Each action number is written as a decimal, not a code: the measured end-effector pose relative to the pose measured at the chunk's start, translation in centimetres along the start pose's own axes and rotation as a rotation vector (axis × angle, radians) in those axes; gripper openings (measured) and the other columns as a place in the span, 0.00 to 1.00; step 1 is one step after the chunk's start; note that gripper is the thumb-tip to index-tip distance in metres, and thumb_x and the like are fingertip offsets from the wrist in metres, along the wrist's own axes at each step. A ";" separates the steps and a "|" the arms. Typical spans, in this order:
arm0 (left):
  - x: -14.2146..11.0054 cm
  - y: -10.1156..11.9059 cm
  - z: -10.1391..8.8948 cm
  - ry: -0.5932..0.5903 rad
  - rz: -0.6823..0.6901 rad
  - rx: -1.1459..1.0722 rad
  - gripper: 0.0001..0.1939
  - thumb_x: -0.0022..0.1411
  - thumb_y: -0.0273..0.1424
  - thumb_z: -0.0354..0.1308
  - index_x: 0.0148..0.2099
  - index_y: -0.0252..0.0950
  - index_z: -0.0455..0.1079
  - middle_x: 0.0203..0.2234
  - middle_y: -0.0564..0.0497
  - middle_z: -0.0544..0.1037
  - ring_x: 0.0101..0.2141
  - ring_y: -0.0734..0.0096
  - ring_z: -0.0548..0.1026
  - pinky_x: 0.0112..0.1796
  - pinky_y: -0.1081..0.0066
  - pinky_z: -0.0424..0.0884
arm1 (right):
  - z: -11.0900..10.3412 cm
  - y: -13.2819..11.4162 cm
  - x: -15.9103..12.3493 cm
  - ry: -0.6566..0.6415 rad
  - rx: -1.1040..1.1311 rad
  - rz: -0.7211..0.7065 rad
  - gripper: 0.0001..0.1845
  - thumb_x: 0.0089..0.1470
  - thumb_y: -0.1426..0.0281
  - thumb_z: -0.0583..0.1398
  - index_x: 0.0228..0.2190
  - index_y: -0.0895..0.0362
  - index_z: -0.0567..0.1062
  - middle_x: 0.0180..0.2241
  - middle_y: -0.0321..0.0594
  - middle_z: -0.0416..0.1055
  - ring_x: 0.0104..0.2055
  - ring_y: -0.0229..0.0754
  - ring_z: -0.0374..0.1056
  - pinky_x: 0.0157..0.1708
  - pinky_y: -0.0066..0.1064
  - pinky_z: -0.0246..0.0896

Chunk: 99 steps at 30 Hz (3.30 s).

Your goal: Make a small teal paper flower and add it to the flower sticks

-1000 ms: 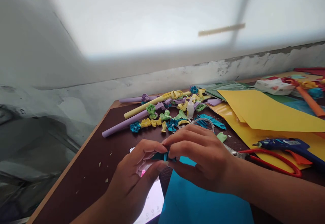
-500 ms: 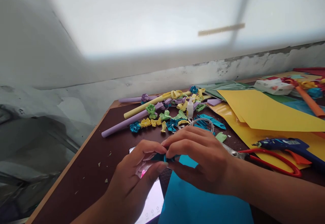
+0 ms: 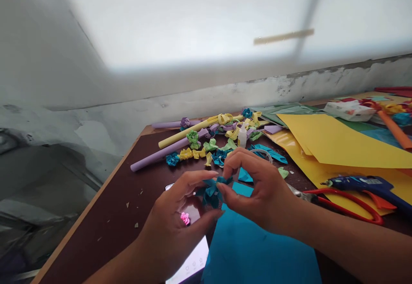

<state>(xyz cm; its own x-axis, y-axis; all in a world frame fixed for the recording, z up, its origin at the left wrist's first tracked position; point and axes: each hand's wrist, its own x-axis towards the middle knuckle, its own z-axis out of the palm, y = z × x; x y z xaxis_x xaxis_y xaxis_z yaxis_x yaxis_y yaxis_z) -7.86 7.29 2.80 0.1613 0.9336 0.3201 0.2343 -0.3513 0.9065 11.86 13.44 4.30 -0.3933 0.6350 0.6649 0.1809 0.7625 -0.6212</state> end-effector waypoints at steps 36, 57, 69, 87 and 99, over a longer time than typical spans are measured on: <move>1.0 0.0 0.2 0.109 -0.187 -0.259 0.17 0.66 0.33 0.65 0.56 0.42 0.71 0.42 0.48 0.80 0.41 0.65 0.79 0.39 0.69 0.78 | -0.3 0.8 0.6 -0.033 0.016 0.070 0.09 0.57 0.64 0.69 0.30 0.55 0.78 0.28 0.35 0.74 0.31 0.38 0.69 0.30 0.30 0.64; 0.7 0.4 0.7 0.233 -0.030 -0.116 0.14 0.62 0.28 0.68 0.49 0.43 0.72 0.44 0.53 0.79 0.46 0.72 0.77 0.45 0.78 0.74 | -0.4 0.3 0.3 0.014 -0.073 0.150 0.06 0.58 0.66 0.67 0.30 0.53 0.77 0.31 0.36 0.76 0.34 0.41 0.70 0.32 0.33 0.64; 1.7 0.8 -0.1 0.106 -0.218 -0.716 0.05 0.65 0.32 0.66 0.40 0.37 0.75 0.28 0.52 0.81 0.28 0.74 0.78 0.31 0.76 0.76 | 0.0 0.9 -0.2 -0.066 0.100 -0.128 0.15 0.55 0.72 0.70 0.44 0.52 0.77 0.41 0.36 0.79 0.41 0.38 0.73 0.42 0.30 0.69; 1.1 0.4 1.2 0.076 -0.194 -0.659 0.04 0.69 0.32 0.62 0.44 0.41 0.71 0.36 0.54 0.83 0.37 0.70 0.82 0.40 0.71 0.78 | 1.0 -0.5 -0.8 0.051 0.004 -0.020 0.09 0.54 0.71 0.71 0.36 0.51 0.77 0.34 0.31 0.76 0.38 0.39 0.71 0.38 0.33 0.66; 0.3 0.4 1.8 0.025 -0.190 -0.584 0.03 0.74 0.33 0.55 0.48 0.46 0.68 0.33 0.59 0.77 0.36 0.80 0.75 0.39 0.80 0.69 | 1.3 -0.7 -0.6 0.080 0.005 0.099 0.08 0.53 0.70 0.71 0.32 0.50 0.77 0.36 0.32 0.77 0.42 0.43 0.71 0.43 0.38 0.65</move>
<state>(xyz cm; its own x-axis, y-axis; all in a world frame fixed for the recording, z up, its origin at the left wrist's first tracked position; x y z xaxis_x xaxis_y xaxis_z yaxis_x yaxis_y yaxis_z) -5.94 7.32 2.81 0.1439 0.9799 0.1379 -0.3085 -0.0880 0.9471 10.78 12.39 3.76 -0.3009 0.7150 0.6311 0.2103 0.6952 -0.6874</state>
